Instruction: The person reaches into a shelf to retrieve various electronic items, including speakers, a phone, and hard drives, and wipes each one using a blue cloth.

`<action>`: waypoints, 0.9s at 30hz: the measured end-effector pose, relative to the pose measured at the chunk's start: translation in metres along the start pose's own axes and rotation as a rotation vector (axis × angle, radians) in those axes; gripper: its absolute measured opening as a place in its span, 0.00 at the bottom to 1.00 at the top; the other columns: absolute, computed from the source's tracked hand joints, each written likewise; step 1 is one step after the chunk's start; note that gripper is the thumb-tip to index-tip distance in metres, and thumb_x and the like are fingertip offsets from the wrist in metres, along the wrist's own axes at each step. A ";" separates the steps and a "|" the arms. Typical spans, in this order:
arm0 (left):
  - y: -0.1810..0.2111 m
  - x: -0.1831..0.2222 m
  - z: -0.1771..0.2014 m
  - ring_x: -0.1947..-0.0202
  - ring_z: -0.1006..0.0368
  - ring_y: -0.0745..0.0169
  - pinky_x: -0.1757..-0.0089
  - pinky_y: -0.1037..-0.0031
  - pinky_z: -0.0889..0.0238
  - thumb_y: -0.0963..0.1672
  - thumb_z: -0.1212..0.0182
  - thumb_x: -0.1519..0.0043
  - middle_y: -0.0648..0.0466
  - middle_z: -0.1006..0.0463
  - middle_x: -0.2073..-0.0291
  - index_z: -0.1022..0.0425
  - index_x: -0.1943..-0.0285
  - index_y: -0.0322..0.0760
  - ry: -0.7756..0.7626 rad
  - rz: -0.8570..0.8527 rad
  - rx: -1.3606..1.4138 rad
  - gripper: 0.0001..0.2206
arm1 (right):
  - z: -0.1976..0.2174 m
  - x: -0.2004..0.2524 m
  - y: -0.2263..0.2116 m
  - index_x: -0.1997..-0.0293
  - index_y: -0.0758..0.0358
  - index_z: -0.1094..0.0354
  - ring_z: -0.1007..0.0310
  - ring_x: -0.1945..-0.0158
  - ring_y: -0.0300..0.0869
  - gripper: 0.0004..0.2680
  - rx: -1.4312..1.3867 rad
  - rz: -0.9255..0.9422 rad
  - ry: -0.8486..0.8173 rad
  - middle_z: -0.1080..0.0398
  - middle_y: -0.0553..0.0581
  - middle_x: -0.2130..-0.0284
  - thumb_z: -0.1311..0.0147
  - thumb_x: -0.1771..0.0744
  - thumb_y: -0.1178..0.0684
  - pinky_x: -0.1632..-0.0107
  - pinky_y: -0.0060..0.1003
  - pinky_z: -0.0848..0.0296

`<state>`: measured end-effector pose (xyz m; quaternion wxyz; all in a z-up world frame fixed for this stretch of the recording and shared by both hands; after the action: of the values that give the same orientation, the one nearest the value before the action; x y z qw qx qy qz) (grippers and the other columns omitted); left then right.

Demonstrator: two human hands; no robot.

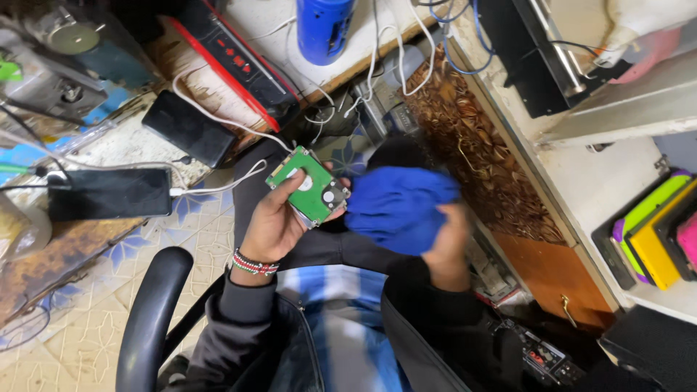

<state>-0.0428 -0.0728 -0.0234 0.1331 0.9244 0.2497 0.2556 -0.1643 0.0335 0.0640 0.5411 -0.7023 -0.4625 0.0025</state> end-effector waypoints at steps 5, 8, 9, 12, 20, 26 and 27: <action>0.004 -0.003 -0.006 0.55 0.19 0.39 0.53 0.50 0.23 0.51 0.46 0.34 0.32 0.19 0.57 0.37 0.27 0.31 -0.103 -0.035 -0.029 0.28 | 0.078 -0.029 -0.002 0.28 0.70 0.52 0.29 0.42 0.47 0.25 0.055 0.374 -0.273 0.32 0.60 0.46 0.56 0.34 0.51 0.34 0.44 0.31; -0.020 -0.008 -0.003 0.59 0.18 0.42 0.55 0.46 0.24 0.62 0.55 0.35 0.31 0.20 0.61 0.39 0.26 0.31 -0.171 -0.013 -0.021 0.39 | 0.053 -0.031 0.012 0.25 0.67 0.58 0.37 0.36 0.49 0.27 0.116 0.500 -0.347 0.38 0.61 0.40 0.52 0.33 0.48 0.30 0.54 0.37; -0.025 -0.011 -0.003 0.59 0.18 0.42 0.55 0.46 0.24 0.62 0.55 0.35 0.31 0.20 0.61 0.39 0.26 0.31 -0.173 -0.016 -0.022 0.39 | 0.040 -0.029 0.014 0.25 0.67 0.58 0.37 0.36 0.49 0.27 0.115 0.502 -0.351 0.38 0.61 0.40 0.52 0.33 0.48 0.30 0.54 0.37; -0.030 -0.009 0.001 0.68 0.19 0.60 0.61 0.64 0.20 0.66 0.55 0.40 0.45 0.18 0.66 0.30 0.32 0.38 0.050 -0.099 -0.101 0.39 | -0.003 -0.009 0.036 0.29 0.71 0.48 0.45 0.29 0.57 0.29 0.670 0.734 -0.505 0.42 0.70 0.35 0.51 0.32 0.37 0.25 0.57 0.55; -0.001 0.004 -0.026 0.56 0.18 0.57 0.55 0.71 0.21 0.68 0.63 0.40 0.42 0.17 0.55 0.23 0.41 0.29 0.018 -0.075 0.000 0.44 | 0.008 0.000 0.079 0.47 0.37 0.23 0.24 0.52 0.47 0.18 1.220 1.065 -0.273 0.32 0.52 0.53 0.35 0.42 0.51 0.47 0.40 0.25; -0.036 -0.015 0.014 0.60 0.18 0.47 0.58 0.61 0.21 0.69 0.69 0.40 0.33 0.18 0.58 0.29 0.34 0.28 -0.077 -0.062 -0.092 0.48 | 0.021 -0.014 0.035 0.46 0.51 0.26 0.24 0.53 0.53 0.16 1.063 0.887 -0.081 0.30 0.58 0.55 0.35 0.39 0.53 0.50 0.44 0.27; -0.030 -0.011 0.004 0.60 0.18 0.47 0.58 0.61 0.21 0.69 0.69 0.40 0.33 0.18 0.58 0.29 0.34 0.28 -0.082 -0.065 -0.093 0.48 | 0.017 -0.014 0.027 0.46 0.51 0.26 0.24 0.53 0.53 0.16 1.063 0.894 -0.081 0.30 0.58 0.55 0.35 0.39 0.53 0.50 0.44 0.27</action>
<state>-0.0608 -0.0540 -0.0429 0.1943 0.9184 0.2618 0.2243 -0.1638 0.0379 0.0292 0.7411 -0.4645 -0.0846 0.4773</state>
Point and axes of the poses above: each hand's wrist, its own x-axis away from the middle knuckle, its own z-axis out of the back of the hand, y = z × x, the point moved 6 cm from there along -x, towards the middle knuckle
